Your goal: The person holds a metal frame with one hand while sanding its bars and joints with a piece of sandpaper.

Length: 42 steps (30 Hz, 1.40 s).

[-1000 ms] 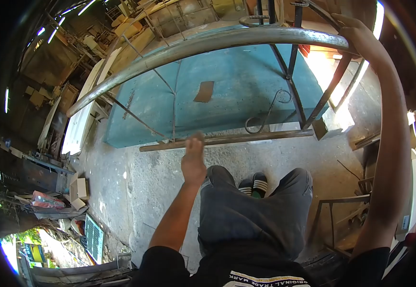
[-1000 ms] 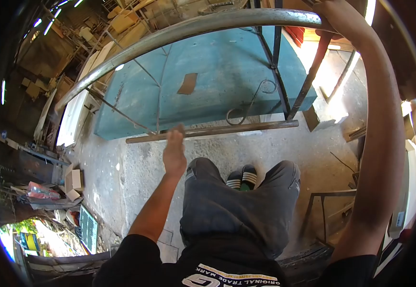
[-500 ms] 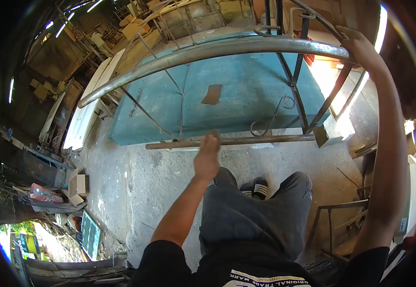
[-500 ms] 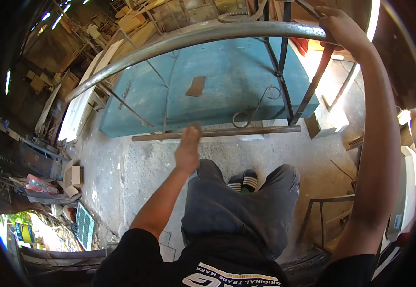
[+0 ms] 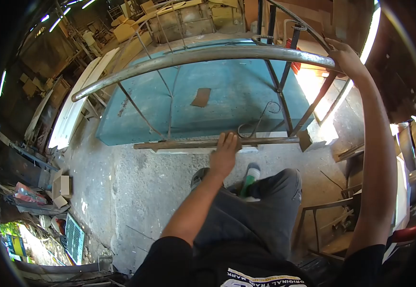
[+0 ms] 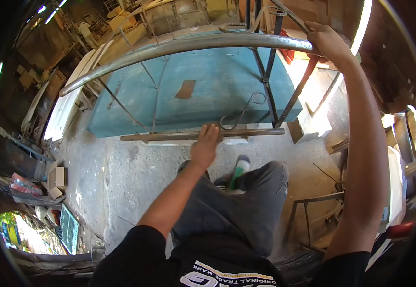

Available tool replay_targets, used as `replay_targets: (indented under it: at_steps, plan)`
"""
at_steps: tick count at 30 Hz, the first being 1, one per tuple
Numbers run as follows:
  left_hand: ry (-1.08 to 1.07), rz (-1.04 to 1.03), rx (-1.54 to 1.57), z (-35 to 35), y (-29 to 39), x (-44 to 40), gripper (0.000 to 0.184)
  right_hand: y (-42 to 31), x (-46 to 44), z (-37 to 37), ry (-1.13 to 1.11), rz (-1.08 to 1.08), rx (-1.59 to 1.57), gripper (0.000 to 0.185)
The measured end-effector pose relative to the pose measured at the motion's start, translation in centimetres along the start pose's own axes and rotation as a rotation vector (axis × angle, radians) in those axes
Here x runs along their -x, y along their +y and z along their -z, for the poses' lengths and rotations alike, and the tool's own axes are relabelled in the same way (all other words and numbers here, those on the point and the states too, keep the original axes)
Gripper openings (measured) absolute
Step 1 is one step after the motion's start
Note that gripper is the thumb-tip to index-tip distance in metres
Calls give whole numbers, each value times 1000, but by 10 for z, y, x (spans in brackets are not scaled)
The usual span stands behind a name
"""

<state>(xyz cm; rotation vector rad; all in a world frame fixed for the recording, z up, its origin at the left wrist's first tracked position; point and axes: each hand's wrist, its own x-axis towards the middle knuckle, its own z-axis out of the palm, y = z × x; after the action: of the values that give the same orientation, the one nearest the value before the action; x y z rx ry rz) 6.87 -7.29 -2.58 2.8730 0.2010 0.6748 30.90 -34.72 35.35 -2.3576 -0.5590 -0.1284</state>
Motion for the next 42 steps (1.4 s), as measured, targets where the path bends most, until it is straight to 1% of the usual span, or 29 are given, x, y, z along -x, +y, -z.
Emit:
replay_targets:
  at_steps: [1,2,3,5,6,8,9,10,12,14,15,16,17,18,19,20,21,23,24,28,30,31,33,34,36,38,39,41,42]
  plan:
    - [-28,-61,-32,9,-18,5,62,4,-1,0,-6,-16,-9,40]
    - [28,-12,-38,14,-45,15,59,8,-4,-2,-4,41,-37,48]
    - [78,38,-44,16,-76,32,57,14,-9,-2,-1,65,-18,51]
    - [221,123,-239,21,-136,58,55,25,-19,-4,7,114,23,57]
    - [204,107,-238,24,-129,59,55,28,-22,-4,-12,164,62,53]
    - [197,339,-359,30,-103,54,59,48,-37,-2,13,296,132,47]
    - [259,262,-272,13,-92,48,57,58,-45,-1,29,361,167,44]
    - [321,184,-184,-8,-75,39,56,50,-39,-1,31,285,82,45]
    - [48,105,-189,-1,-5,16,52,31,-25,-8,24,130,-93,47]
    - [-28,102,-126,16,16,-1,50,27,-16,-9,26,112,-131,48]
    - [-97,108,-65,19,23,-4,49,25,-13,-9,25,106,-168,49]
    - [-54,-4,53,-1,-9,1,44,22,-11,-13,102,94,-138,41]
    - [-51,-24,37,13,-19,-3,44,37,-34,-10,123,90,-154,41]
    - [-84,322,587,32,-24,-1,46,64,-73,-6,99,395,224,35]
    - [-119,693,1130,52,-26,6,50,46,-52,-8,36,254,68,28]
    - [-79,721,1319,74,-23,9,56,28,-30,-11,-3,108,-85,22]
    - [-82,722,1309,90,-18,11,56,15,-13,-11,-3,104,-94,22]
    - [-58,698,1779,111,-10,15,43,-1,-1,-5,79,410,773,31]
    - [-49,689,1777,111,-11,17,43,12,-16,-8,97,511,826,28]
    - [-55,743,1743,115,-10,30,37,8,-4,-7,59,489,844,30]
    - [-40,742,1678,121,-8,31,34,-6,17,-9,182,245,526,27]
    - [-17,767,1590,123,-9,32,34,-1,12,-5,188,235,519,27]
    - [-3,782,1499,128,-11,33,34,7,-8,4,-31,791,943,23]
    - [45,782,1489,131,-11,32,33,11,-8,0,55,845,907,22]
    - [95,781,1490,132,-10,26,32,15,-14,3,59,813,917,22]
    - [187,819,1383,141,0,18,24,12,-14,1,59,758,918,23]
    - [180,823,1387,136,-6,17,24,13,-13,-1,55,726,918,24]
    - [159,741,1079,118,-28,11,18,15,-13,-3,43,681,926,24]
    - [145,740,1088,109,-38,7,18,18,-12,-3,71,655,912,25]
